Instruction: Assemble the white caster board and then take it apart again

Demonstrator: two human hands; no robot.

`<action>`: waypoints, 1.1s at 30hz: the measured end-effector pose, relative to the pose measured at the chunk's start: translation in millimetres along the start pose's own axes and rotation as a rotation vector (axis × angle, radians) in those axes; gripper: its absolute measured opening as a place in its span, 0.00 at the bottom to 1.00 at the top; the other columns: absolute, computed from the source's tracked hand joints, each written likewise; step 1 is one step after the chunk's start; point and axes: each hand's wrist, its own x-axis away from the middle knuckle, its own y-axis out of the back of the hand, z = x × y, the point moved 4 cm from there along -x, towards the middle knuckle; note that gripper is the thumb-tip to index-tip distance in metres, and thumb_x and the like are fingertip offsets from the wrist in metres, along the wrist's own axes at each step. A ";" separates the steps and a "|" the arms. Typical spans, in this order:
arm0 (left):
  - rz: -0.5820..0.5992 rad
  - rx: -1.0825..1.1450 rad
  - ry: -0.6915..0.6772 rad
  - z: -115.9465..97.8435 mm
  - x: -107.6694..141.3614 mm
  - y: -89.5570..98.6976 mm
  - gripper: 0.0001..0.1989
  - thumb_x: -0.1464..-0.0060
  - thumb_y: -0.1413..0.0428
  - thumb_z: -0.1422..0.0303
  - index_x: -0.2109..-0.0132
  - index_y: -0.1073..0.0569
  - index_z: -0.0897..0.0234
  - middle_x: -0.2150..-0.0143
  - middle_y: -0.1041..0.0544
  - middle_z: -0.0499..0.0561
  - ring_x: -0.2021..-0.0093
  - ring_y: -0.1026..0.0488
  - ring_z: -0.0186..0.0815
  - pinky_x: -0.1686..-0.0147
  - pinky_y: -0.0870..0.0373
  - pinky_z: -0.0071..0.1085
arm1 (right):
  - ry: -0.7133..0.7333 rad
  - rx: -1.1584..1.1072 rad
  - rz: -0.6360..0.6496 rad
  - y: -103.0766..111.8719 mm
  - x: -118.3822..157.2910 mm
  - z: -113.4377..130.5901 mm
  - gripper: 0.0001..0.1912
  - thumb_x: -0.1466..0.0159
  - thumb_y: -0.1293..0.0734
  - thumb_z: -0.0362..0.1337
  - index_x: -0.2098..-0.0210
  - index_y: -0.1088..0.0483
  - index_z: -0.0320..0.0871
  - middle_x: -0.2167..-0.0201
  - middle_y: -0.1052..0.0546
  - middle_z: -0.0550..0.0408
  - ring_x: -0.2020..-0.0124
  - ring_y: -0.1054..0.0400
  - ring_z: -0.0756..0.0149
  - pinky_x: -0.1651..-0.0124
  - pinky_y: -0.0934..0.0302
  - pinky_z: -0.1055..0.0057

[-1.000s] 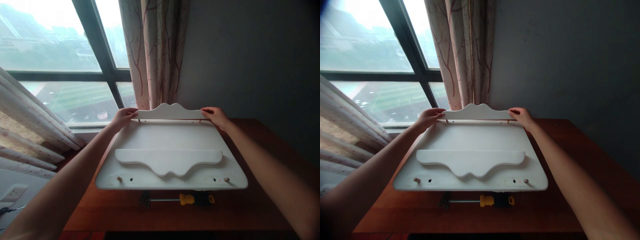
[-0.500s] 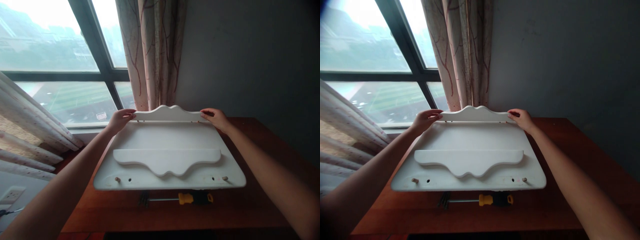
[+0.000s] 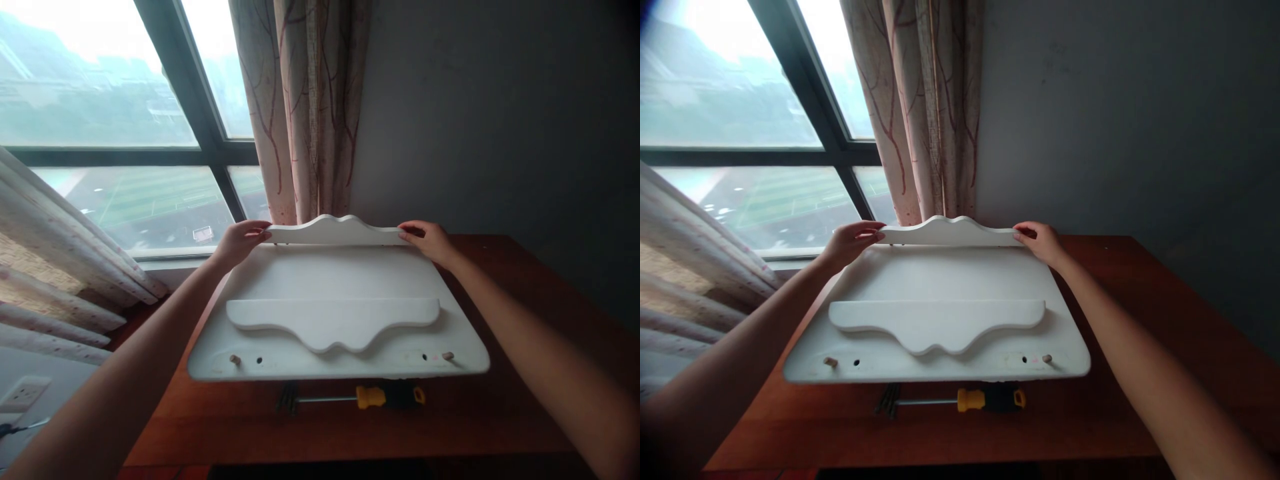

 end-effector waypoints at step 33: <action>-0.008 0.048 0.006 2.0 -10.3 0.9 0.28 0.66 0.28 0.51 0.59 0.16 0.65 0.61 0.17 0.57 0.59 0.20 0.45 0.48 0.25 0.44 | 0.097 0.173 0.000 -2.1 3.9 0.6 0.14 0.40 0.31 0.46 0.59 0.19 0.48 0.58 0.18 0.50 0.56 0.25 0.55 0.49 0.33 0.57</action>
